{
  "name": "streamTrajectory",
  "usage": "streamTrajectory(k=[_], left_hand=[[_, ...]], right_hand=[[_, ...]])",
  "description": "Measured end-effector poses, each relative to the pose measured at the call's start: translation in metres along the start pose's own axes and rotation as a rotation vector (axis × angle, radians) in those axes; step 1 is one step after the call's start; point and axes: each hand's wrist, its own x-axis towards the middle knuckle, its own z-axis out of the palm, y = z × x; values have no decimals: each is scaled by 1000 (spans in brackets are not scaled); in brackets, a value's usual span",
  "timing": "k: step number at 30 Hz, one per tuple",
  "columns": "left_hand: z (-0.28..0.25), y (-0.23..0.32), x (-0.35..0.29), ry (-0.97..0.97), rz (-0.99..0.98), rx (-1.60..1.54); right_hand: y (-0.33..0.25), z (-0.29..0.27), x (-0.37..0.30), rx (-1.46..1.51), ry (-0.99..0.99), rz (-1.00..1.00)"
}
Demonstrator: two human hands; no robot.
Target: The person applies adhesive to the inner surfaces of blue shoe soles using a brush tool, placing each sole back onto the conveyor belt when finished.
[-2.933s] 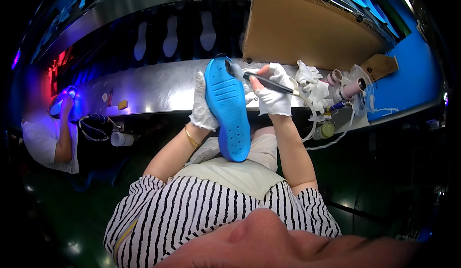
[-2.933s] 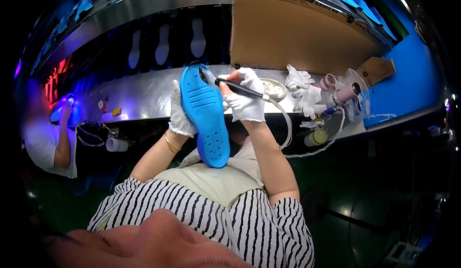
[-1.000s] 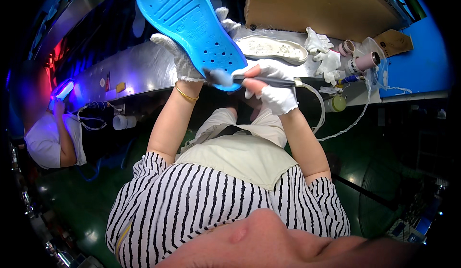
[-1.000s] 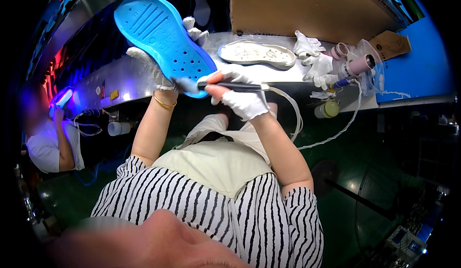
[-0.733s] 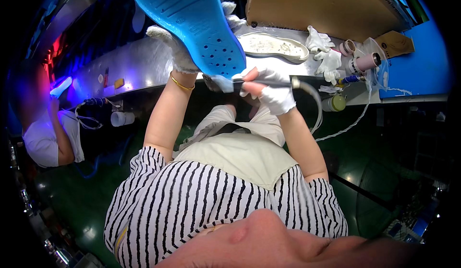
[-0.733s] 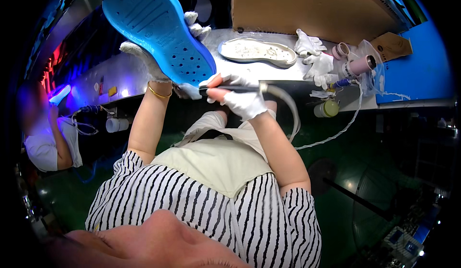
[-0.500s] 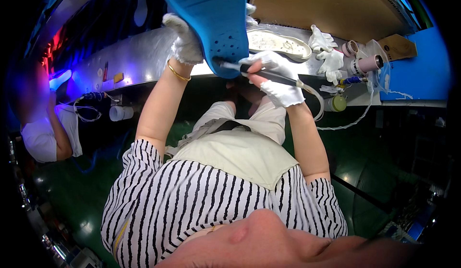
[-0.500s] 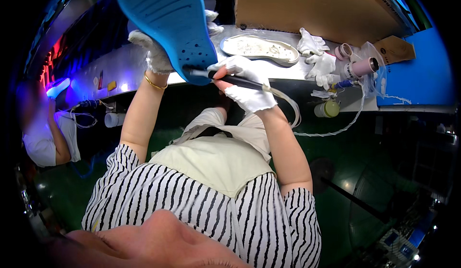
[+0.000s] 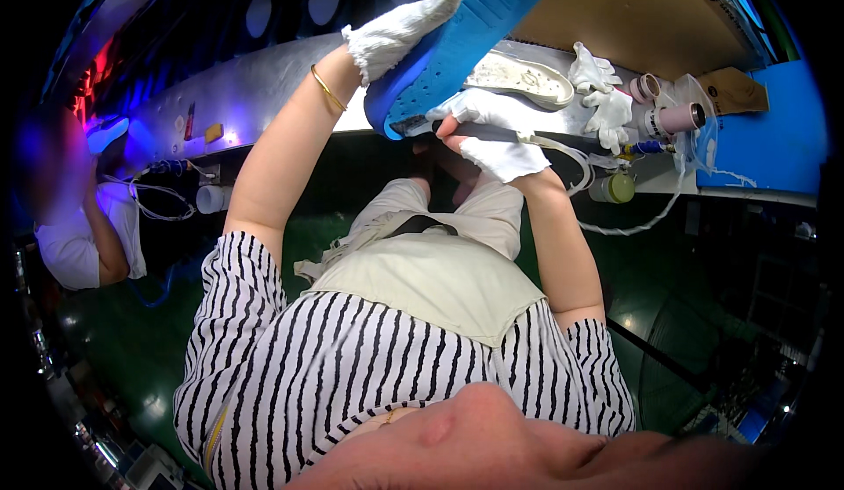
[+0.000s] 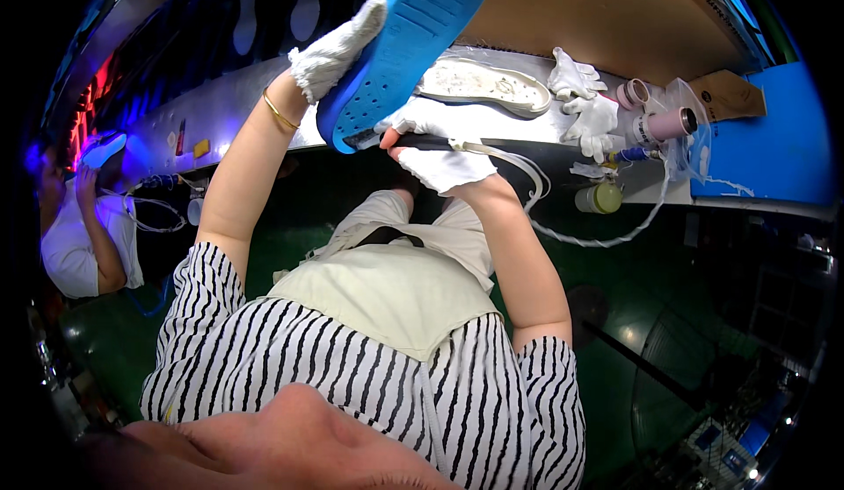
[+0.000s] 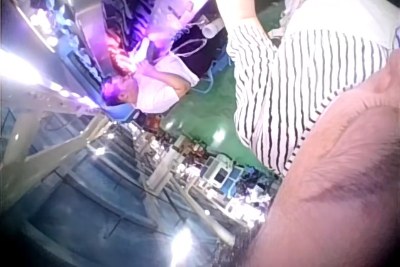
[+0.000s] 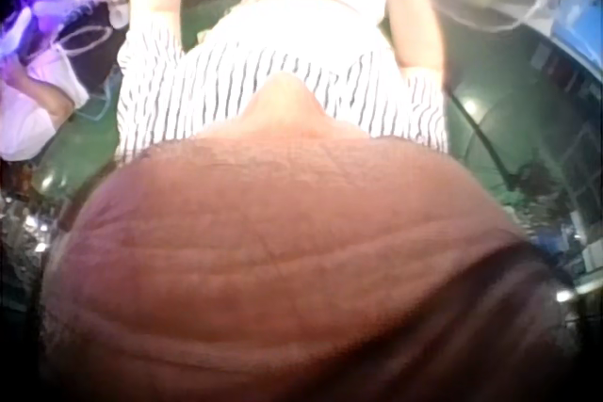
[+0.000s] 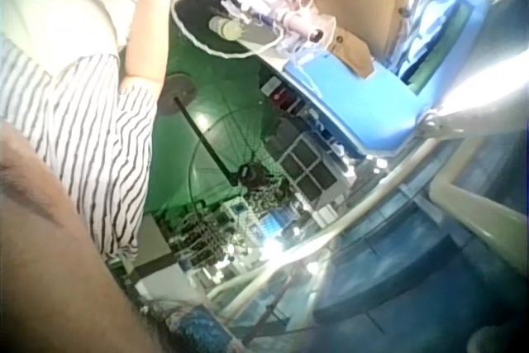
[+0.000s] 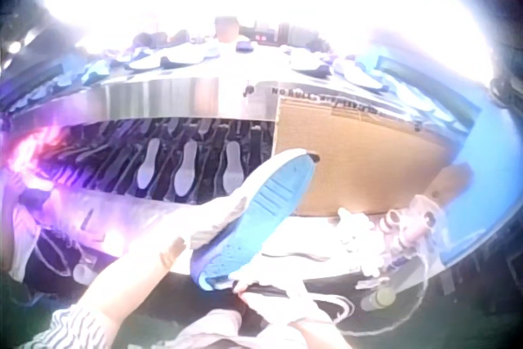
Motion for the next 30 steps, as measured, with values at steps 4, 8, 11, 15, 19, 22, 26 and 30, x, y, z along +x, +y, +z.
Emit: streamTrajectory(k=[4, 8, 11, 15, 19, 22, 26, 30], left_hand=[[6, -1, 2, 72, -8, 8], [9, 16, 0, 14, -43, -73], [-3, 10, 5, -25, -153, -45], [6, 14, -1, 63, -120, -44], [2, 12, 1, 69, -124, -70], [-5, 12, -3, 137, -180, -54], [-25, 13, -6, 137, 36, -229], [-43, -2, 4, 274, 471, -623]], right_hand=[[-4, -12, 2, 152, -83, 143], [-5, -15, 8, 20, 25, 46], [5, -7, 8, -41, -1, 53], [-3, -26, 10, 46, -65, -30], [-6, -35, 20, -210, 74, -232], [-9, -37, 15, -233, -19, -110], [-11, -49, 9, -136, 80, -165], [-23, -42, 4, 83, 287, -110]])
